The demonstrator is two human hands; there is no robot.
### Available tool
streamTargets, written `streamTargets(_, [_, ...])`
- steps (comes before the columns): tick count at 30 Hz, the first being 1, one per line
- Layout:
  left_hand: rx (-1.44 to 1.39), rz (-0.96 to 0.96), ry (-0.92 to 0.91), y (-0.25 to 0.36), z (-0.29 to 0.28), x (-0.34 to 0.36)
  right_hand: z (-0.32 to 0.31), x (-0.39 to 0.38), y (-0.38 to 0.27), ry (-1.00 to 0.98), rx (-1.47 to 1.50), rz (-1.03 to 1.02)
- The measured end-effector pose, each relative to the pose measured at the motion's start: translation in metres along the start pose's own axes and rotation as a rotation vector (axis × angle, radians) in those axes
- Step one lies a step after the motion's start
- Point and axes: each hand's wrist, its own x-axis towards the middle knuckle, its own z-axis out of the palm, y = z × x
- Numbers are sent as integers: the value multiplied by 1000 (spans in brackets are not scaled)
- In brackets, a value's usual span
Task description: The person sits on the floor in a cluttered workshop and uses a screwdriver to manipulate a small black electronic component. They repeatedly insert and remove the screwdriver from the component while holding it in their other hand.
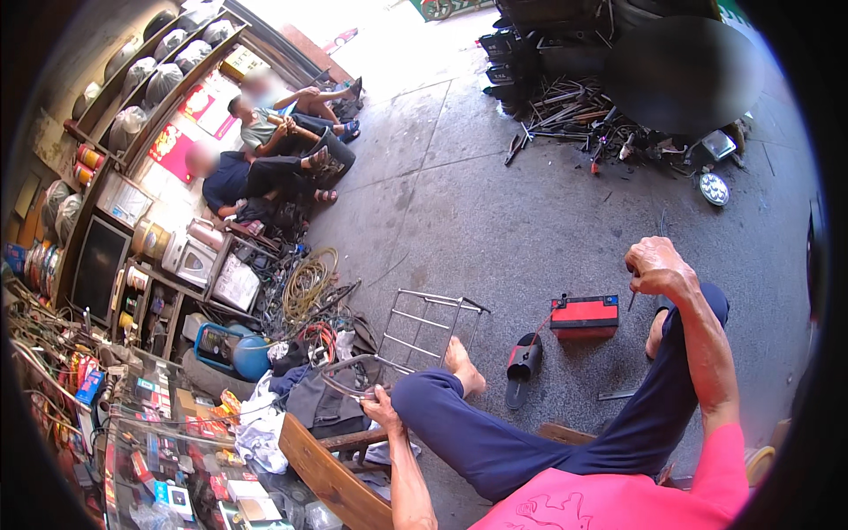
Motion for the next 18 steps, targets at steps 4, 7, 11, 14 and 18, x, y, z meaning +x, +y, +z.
streamTargets(4, [-45,-66,-95,-10,-10,6,3,6,-6,-6,12,-41])
streamTargets(7, [-141,-43,-139,-19,-23,12,1,9,-11,-16,13,-43])
streamTargets(11, [-149,-296,-279,-12,-51,16,5,12,-11,-39,-20,-52])
streamTargets(14, [-5,-255,-345,-4,-74,16,8,16,-11,-34,8,-64])
streamTargets(18, [958,-103,-606,43,-76,15,6,12,-4,-27,-2,-66])
